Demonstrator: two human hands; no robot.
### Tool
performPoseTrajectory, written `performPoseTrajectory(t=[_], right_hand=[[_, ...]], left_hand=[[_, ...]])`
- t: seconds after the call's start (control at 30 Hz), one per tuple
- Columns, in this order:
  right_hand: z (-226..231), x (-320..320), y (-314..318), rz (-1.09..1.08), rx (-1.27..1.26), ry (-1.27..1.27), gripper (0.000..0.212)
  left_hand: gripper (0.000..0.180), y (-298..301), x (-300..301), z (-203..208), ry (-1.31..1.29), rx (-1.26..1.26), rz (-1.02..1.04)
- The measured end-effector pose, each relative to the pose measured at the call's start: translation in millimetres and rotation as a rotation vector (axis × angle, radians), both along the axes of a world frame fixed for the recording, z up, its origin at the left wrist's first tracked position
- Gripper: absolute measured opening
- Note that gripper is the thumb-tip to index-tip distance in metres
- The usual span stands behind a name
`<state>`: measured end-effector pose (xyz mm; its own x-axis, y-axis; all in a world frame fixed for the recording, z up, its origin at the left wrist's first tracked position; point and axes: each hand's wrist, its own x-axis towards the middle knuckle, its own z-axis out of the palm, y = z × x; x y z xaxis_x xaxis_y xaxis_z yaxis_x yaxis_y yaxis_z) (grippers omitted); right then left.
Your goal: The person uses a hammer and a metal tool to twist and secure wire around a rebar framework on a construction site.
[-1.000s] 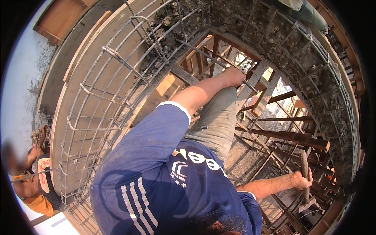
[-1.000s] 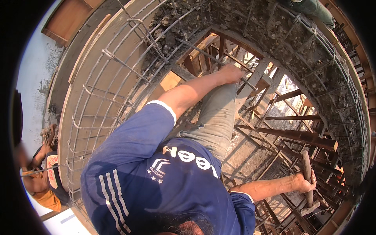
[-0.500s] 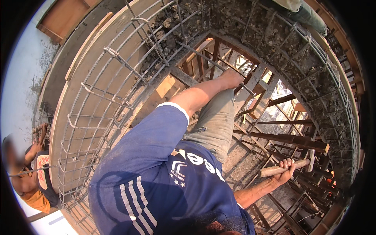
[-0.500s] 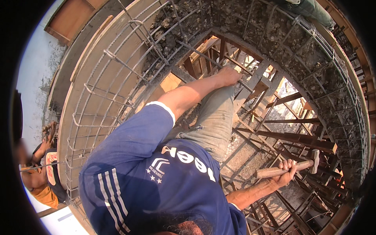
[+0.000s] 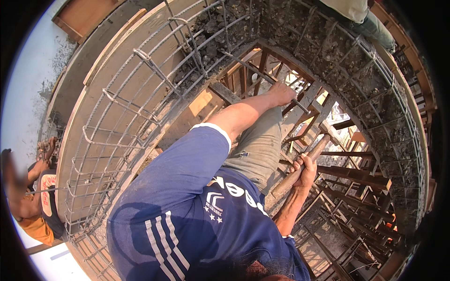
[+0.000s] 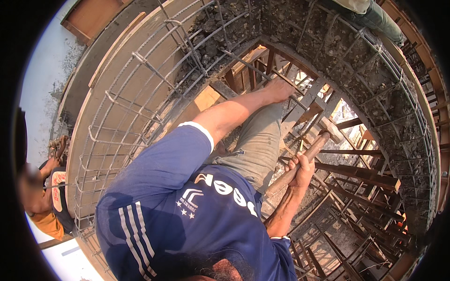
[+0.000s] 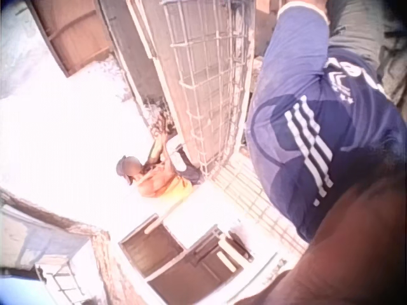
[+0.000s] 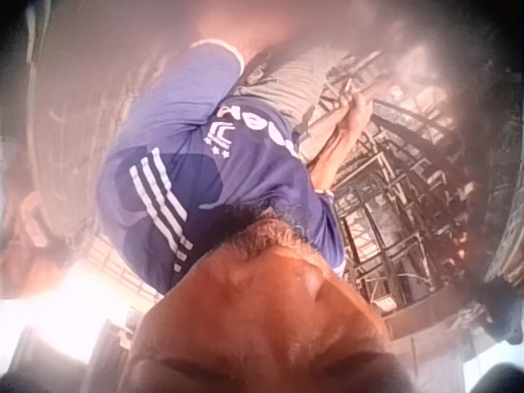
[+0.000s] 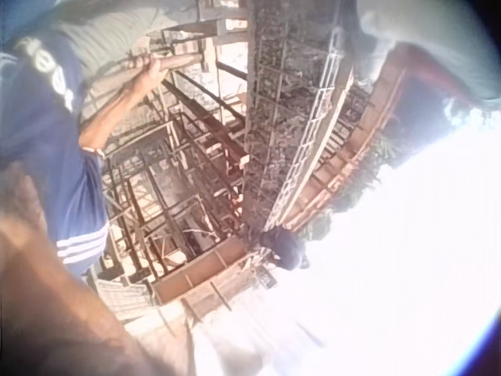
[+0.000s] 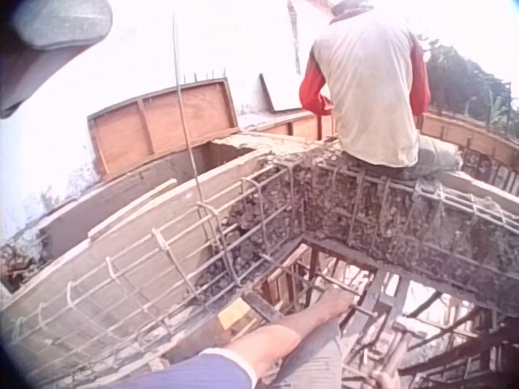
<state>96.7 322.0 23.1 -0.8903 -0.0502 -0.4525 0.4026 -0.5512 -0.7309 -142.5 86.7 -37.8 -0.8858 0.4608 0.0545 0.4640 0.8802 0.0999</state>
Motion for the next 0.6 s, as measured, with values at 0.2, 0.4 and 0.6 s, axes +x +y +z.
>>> performPoseTrajectory(t=[0.2, 0.4, 0.6], right_hand=[[50.4, 49.7, 220.6, -0.546, -0.099, 0.431, 0.008], [95.3, -21.6, 195.9, -1.666, 0.183, 0.282, 0.018], [-12.1, -19.7, -38.8, 0.058, -0.088, -0.095, 0.010]], left_hand=[[0.021, 9.3, 0.1, 6.6, -0.045, 0.059, 0.024], [0.021, 11.6, 0.9, 1.4, -0.069, 0.064, 0.035], [0.023, 3.9, -1.3, 2.7, -0.054, 0.028, 0.065]])
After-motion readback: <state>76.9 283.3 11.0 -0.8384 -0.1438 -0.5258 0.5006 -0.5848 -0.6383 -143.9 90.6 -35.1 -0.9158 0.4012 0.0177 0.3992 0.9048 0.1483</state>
